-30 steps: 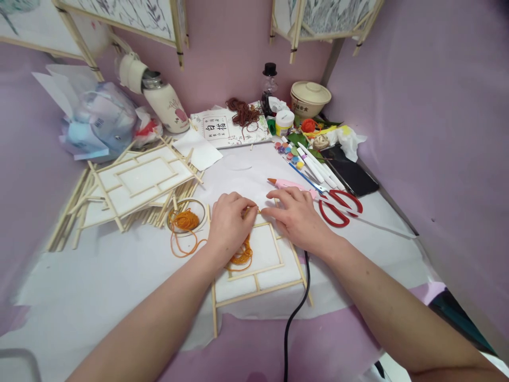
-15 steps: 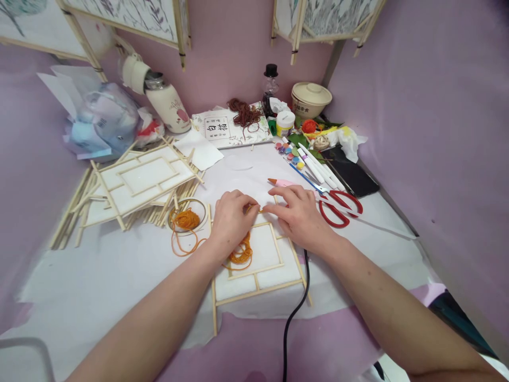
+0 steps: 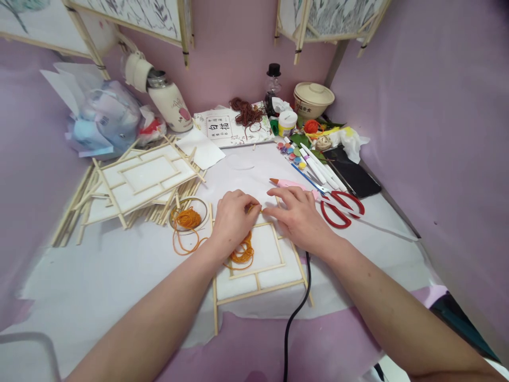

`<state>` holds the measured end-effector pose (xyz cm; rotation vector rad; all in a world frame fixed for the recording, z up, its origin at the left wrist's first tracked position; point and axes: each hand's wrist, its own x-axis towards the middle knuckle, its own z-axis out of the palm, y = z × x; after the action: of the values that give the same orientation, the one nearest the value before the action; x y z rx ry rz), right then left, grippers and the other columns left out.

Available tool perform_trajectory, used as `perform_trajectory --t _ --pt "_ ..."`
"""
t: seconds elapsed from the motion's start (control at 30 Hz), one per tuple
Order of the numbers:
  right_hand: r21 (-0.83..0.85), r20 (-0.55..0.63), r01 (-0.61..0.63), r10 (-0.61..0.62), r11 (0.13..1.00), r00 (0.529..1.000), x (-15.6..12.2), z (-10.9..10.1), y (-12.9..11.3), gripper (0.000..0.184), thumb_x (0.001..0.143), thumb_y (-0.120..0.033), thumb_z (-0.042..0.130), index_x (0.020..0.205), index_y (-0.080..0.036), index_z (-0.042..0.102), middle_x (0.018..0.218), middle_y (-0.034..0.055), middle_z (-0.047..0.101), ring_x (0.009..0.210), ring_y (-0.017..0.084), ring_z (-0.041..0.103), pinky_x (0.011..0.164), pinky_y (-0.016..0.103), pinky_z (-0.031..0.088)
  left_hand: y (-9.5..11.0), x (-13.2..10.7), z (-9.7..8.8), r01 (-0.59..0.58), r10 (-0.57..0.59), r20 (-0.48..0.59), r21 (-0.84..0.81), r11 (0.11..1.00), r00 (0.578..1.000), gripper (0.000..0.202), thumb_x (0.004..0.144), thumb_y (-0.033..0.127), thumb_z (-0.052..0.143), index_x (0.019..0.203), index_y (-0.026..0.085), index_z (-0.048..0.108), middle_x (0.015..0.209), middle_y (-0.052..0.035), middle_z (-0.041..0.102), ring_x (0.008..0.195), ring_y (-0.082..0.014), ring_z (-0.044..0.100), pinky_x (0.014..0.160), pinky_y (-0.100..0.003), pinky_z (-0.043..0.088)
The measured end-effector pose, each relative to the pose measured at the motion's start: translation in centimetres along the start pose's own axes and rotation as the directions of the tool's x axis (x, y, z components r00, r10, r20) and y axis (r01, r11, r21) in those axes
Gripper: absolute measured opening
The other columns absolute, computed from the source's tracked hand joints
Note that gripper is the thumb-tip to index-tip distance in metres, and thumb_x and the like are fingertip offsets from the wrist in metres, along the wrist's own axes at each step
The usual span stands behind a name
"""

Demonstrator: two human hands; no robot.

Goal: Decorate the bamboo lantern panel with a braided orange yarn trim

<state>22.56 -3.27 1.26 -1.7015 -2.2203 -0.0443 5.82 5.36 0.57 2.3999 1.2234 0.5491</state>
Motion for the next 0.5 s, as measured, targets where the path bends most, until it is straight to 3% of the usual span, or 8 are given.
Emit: perform_trajectory --t 0.5 --pt "-0.005 0.009 0.004 -0.004 1.0 1.0 0.09 0.11 -0.04 0.026 0.091 -0.015 0.053 0.105 -0.029 0.07 0.137 0.0059 0.053 0.124 0.028 0.04 0.091 0.043 0.029 -0.06 0.06 -0.01 -0.006 0.006 -0.012 0.001 1.0 1.0 0.017 0.085 0.027 0.058 0.083 0.022 0.074 0.083 -0.0041 0.067 0.088 -0.0226 0.058 0.084 -0.038 0.044"
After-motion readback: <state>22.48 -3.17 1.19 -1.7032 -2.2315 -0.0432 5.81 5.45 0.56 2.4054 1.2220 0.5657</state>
